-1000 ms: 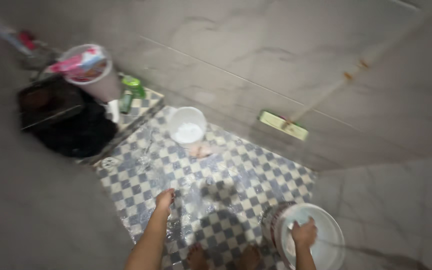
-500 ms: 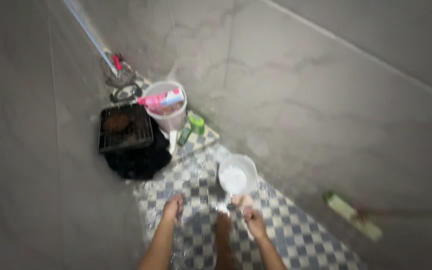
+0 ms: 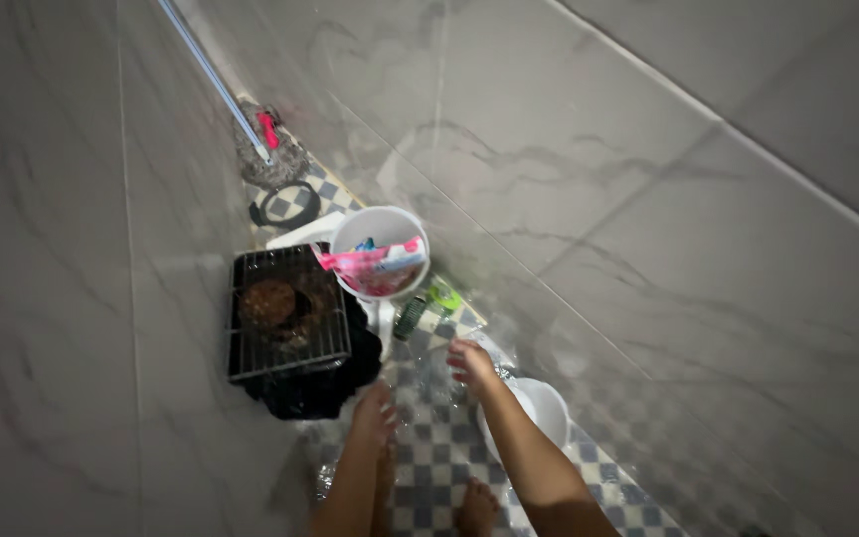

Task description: The person cleans a bathroom by pouring water from a cup into a bucket and onto the floor. They then use a cloth and liquid soap to scrub a squat toilet and the surrounding tiled floor.

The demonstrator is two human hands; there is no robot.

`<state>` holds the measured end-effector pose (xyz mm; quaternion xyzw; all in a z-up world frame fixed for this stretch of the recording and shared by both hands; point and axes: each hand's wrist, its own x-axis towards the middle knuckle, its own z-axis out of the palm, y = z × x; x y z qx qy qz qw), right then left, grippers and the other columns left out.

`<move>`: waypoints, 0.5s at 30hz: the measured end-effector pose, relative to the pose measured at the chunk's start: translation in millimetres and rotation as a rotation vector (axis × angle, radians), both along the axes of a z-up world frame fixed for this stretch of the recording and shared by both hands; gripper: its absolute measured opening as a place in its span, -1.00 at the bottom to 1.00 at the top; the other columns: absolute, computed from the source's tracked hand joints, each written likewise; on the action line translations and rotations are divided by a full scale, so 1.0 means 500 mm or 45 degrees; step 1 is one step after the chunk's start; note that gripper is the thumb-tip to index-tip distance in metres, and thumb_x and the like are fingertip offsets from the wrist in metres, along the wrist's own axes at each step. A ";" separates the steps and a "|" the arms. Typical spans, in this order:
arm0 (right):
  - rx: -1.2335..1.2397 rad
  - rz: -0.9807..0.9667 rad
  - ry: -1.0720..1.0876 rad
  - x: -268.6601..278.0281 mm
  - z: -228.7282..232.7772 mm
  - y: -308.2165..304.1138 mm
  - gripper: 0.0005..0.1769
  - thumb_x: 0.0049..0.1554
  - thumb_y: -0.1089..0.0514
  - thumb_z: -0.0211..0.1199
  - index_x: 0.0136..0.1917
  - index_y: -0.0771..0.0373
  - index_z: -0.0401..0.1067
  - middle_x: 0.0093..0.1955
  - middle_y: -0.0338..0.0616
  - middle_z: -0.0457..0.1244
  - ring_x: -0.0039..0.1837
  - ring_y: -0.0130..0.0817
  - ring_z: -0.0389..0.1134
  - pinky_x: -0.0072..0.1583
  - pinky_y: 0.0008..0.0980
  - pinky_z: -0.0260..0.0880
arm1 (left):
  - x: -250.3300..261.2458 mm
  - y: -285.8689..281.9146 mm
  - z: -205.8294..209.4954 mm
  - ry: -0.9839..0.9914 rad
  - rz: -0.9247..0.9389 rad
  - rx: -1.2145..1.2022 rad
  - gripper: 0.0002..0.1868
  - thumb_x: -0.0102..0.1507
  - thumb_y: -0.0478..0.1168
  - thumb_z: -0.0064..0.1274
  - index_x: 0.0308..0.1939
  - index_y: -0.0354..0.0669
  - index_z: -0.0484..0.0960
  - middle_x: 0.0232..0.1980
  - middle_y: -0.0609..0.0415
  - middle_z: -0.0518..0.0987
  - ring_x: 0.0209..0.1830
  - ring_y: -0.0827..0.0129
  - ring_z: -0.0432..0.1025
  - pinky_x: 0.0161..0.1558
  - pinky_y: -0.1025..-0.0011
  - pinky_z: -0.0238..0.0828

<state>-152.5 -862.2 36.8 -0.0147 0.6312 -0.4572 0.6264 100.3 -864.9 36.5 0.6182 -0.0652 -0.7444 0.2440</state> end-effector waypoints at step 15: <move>-0.146 -0.850 0.179 0.205 -0.120 -0.419 -0.56 0.05 0.27 0.16 0.19 0.37 0.18 -0.11 0.09 0.34 -0.24 -0.11 0.46 -0.23 0.04 0.50 | 0.203 -0.205 -0.050 0.133 -0.260 -0.020 -0.24 0.27 0.14 0.00 0.54 0.13 0.23 0.53 0.02 0.32 0.45 0.17 0.28 0.16 0.07 0.35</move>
